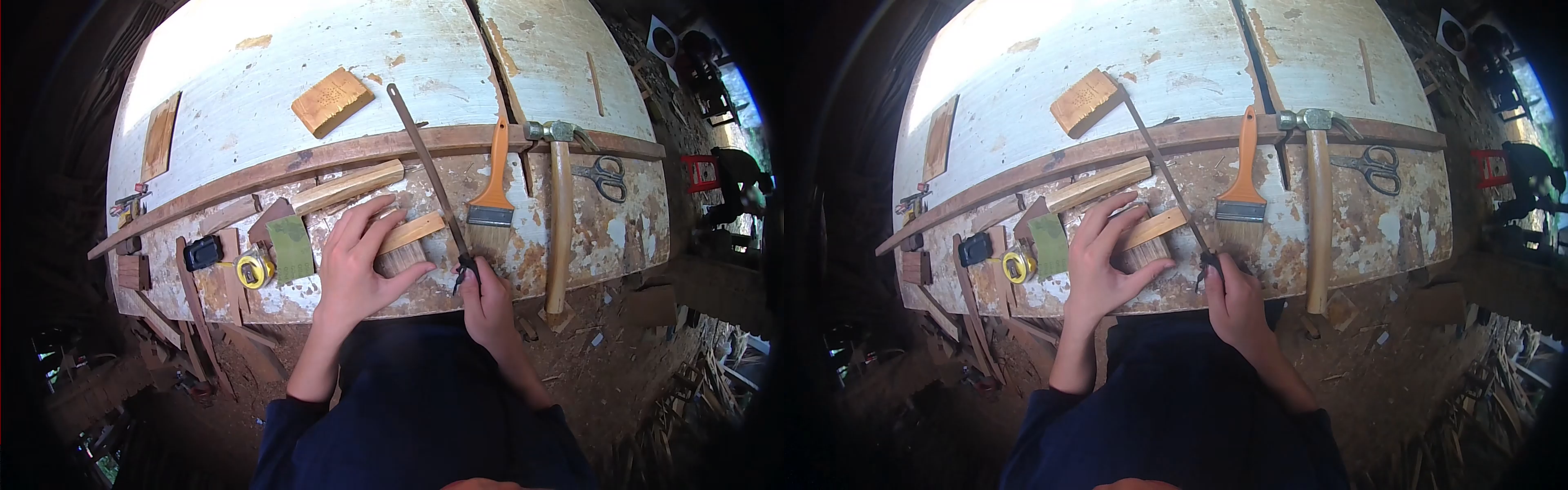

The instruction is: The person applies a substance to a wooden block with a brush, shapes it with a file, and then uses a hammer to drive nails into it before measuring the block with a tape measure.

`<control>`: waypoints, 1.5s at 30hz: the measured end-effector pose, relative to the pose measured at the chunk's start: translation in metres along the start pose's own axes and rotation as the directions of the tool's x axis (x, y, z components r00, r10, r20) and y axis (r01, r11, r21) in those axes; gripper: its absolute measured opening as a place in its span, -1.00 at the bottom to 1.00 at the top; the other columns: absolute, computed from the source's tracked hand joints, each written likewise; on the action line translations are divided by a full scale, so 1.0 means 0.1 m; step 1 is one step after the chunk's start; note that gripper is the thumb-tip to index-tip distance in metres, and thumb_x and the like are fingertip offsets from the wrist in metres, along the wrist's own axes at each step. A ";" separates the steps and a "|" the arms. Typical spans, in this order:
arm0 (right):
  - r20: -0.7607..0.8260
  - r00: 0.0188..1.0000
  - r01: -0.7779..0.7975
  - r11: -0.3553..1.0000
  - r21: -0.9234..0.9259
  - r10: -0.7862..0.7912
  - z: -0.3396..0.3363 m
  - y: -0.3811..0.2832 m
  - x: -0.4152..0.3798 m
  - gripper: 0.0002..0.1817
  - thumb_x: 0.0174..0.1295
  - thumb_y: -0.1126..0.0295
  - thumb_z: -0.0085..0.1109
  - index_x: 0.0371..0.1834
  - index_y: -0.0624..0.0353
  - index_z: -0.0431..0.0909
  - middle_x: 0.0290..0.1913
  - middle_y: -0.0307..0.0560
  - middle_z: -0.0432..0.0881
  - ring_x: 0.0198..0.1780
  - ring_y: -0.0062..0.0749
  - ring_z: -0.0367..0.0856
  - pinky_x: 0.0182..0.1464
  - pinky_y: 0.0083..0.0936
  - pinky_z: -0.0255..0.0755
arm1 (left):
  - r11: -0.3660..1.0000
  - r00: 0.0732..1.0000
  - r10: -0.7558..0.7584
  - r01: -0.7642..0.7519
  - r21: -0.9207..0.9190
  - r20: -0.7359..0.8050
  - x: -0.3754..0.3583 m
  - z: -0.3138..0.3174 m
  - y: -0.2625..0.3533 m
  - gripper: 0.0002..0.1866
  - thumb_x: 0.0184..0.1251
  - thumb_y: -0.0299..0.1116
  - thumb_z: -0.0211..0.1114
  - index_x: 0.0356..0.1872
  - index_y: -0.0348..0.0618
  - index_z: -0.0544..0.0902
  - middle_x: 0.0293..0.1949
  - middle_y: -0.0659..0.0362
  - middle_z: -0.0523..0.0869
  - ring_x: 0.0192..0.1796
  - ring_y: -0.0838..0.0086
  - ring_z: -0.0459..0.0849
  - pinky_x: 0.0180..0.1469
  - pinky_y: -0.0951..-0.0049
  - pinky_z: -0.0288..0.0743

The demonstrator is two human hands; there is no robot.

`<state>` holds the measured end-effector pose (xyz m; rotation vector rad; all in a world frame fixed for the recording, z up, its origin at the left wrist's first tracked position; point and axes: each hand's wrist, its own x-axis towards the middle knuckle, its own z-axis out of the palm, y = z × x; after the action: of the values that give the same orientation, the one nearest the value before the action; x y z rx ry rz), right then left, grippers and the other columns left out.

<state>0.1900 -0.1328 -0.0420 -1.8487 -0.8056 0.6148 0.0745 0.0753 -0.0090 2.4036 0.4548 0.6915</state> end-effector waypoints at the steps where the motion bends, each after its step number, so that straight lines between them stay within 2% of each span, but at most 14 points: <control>1: 0.005 1.000 -0.026 1.000 0.015 0.026 0.00 0.00 0.00 -0.86 0.64 0.46 0.10 -0.05 0.35 0.54 -0.42 0.26 0.66 -0.37 0.28 0.72 -0.32 -0.03 0.49 | 1.000 0.999 0.009 -0.010 -0.028 -0.044 -0.01 0.00 -0.02 -0.47 0.06 -0.20 0.77 0.03 -0.23 0.82 0.21 0.00 0.78 0.12 0.05 0.78 0.16 0.13 0.66; 4: -0.018 0.999 -0.027 0.999 0.034 0.027 0.02 0.07 -0.02 -0.85 0.63 0.46 0.11 -0.03 0.37 0.55 -0.42 0.26 0.67 -0.38 0.26 0.73 -0.32 -0.04 0.49 | 0.974 0.987 -0.058 0.022 -0.227 -0.151 -0.09 0.06 -0.12 -0.74 0.12 -0.42 0.69 -0.32 -0.21 0.72 0.15 -0.04 0.81 0.04 0.12 0.81 0.05 0.24 0.67; 7: -0.008 1.000 -0.019 1.000 -0.021 0.019 0.01 0.06 -0.03 -0.85 0.63 0.47 0.11 -0.02 0.39 0.57 -0.39 0.25 0.69 -0.36 0.26 0.74 -0.30 -0.06 0.51 | 0.958 0.984 -0.083 0.034 -0.284 -0.159 -0.09 0.01 -0.07 -0.67 0.15 -0.55 0.60 -0.50 -0.16 0.52 0.07 -0.05 0.82 -0.02 0.25 0.82 -0.03 0.39 0.64; 10: -0.010 1.000 0.004 1.000 0.005 -0.004 0.01 0.08 -0.02 -0.85 0.62 0.47 0.11 -0.02 0.38 0.58 -0.36 0.23 0.73 -0.33 0.24 0.77 -0.28 -0.10 0.55 | 0.937 0.982 -0.131 0.078 -0.341 -0.136 -0.15 0.03 -0.08 -0.56 0.31 -0.66 0.49 -0.55 -0.14 0.34 0.06 -0.08 0.79 0.16 0.21 0.82 0.17 0.34 0.64; 16: 0.003 1.000 -0.030 0.999 0.037 0.030 0.00 0.05 -0.02 -0.83 0.65 0.45 0.10 -0.02 0.37 0.59 -0.33 0.17 0.77 -0.33 0.06 0.81 -0.27 -0.19 0.57 | 0.902 0.980 -0.132 0.056 -0.428 -0.151 -0.18 0.03 -0.11 -0.56 0.40 -0.74 0.37 -0.55 -0.14 0.32 0.02 -0.07 0.78 0.12 0.23 0.84 0.14 0.38 0.64; 19: -0.018 1.000 0.001 0.998 0.070 0.000 0.05 0.16 -0.05 -0.78 0.72 0.43 -0.03 0.05 0.28 0.63 -0.42 -0.25 0.56 -0.41 -0.66 0.48 -0.31 -0.53 0.38 | 0.906 0.974 -0.112 0.020 -0.422 -0.195 -0.17 0.03 -0.13 -0.58 0.31 -0.62 0.52 -0.58 -0.17 0.42 0.03 -0.06 0.82 -0.02 0.35 0.84 -0.06 0.44 0.64; 22: -0.008 1.000 -0.025 0.996 0.082 0.026 0.04 0.13 -0.05 -0.78 0.73 0.42 -0.03 0.07 0.27 0.63 -0.41 -0.29 0.54 -0.40 -0.68 0.45 -0.32 -0.55 0.34 | 0.947 0.988 -0.134 0.103 -0.305 -0.080 -0.26 -0.18 -0.16 -0.73 0.21 -0.41 0.68 -0.21 -0.23 0.72 0.16 -0.09 0.79 0.17 0.18 0.81 0.14 0.26 0.68; 25: -0.015 1.000 -0.018 0.996 0.085 0.019 0.02 0.07 -0.03 -0.78 0.73 0.42 -0.03 0.09 0.26 0.63 -0.42 -0.30 0.51 -0.40 -0.70 0.42 -0.33 -0.57 0.31 | 0.984 0.993 -0.106 0.097 -0.150 -0.053 -0.24 -0.31 -0.13 -0.09 0.03 -0.11 0.84 0.41 -0.26 0.63 0.34 -0.10 0.72 0.39 0.03 0.71 0.45 0.12 0.55; 26: -0.016 1.000 -0.019 0.996 0.088 0.020 0.02 0.08 -0.03 -0.78 0.70 0.44 0.00 0.10 0.28 0.64 -0.44 -0.22 0.54 -0.43 -0.61 0.48 -0.34 -0.51 0.35 | 0.994 0.992 -0.099 0.103 -0.041 0.083 -0.34 -0.36 -0.23 0.35 -0.11 -0.04 0.89 0.74 -0.20 0.28 0.45 -0.11 0.63 0.52 -0.05 0.59 0.59 0.01 0.41; 28: -0.014 1.000 -0.019 0.995 0.094 0.021 0.01 0.11 -0.03 -0.79 0.65 0.48 0.05 0.12 0.32 0.66 -0.47 -0.06 0.60 -0.50 -0.42 0.59 -0.36 -0.37 0.44 | 0.981 0.978 -0.169 0.179 -0.076 0.125 -0.49 -0.32 -0.34 0.36 -0.10 -0.05 0.88 0.76 -0.19 0.25 0.54 -0.12 0.56 0.58 -0.03 0.54 0.62 0.02 0.38; 37: -0.039 0.996 -0.063 0.958 0.281 0.077 0.02 0.18 -0.05 -0.77 0.67 0.51 -0.03 0.12 0.31 0.66 -0.51 -0.32 0.48 -0.47 -0.69 0.44 -0.40 -0.54 0.29 | 0.976 0.980 -0.164 0.178 -0.123 0.111 -0.48 -0.59 -0.44 0.14 0.20 -0.34 0.57 0.81 -0.17 0.14 0.67 -0.16 0.42 0.71 0.02 0.41 0.71 0.02 0.28; 41: -0.058 0.997 -0.029 0.960 0.278 0.047 -0.02 0.05 -0.02 -0.75 0.64 0.59 -0.12 0.08 0.32 0.63 -0.17 -0.14 0.77 -0.46 -0.72 0.45 -0.39 -0.57 0.33 | 0.905 0.938 -0.345 0.337 -0.258 0.014 -0.53 -0.49 -0.26 0.11 0.28 -0.28 0.54 0.82 -0.16 0.10 0.60 -0.21 0.48 0.63 0.02 0.49 0.68 0.01 0.32; 43: -0.063 0.997 -0.028 0.935 0.352 0.054 0.06 -0.07 0.01 -0.74 0.62 0.63 -0.16 0.06 0.33 0.61 0.11 -0.01 0.86 -0.46 -0.74 0.44 -0.38 -0.59 0.35 | 0.898 0.909 -0.408 0.383 -0.216 -0.087 -0.59 -0.36 -0.21 0.11 0.29 -0.27 0.61 0.79 -0.23 0.13 0.38 -0.17 0.61 0.42 0.10 0.63 0.49 0.11 0.48; 45: 0.022 0.999 0.022 0.949 0.316 -0.031 0.11 -0.05 0.03 -0.75 0.74 0.46 -0.18 0.06 0.30 0.55 0.36 0.11 0.74 -0.50 -0.80 0.40 -0.43 -0.67 0.35 | 0.873 0.865 -0.482 0.459 -0.168 -0.142 -0.63 -0.28 -0.17 0.12 0.30 -0.25 0.65 0.78 -0.27 0.15 0.20 -0.12 0.69 0.22 0.18 0.70 0.31 0.19 0.57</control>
<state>0.1831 -0.1222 -0.0417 -1.5383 -0.7027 0.7087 0.0048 0.0714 -0.0236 1.9977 1.0033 0.6874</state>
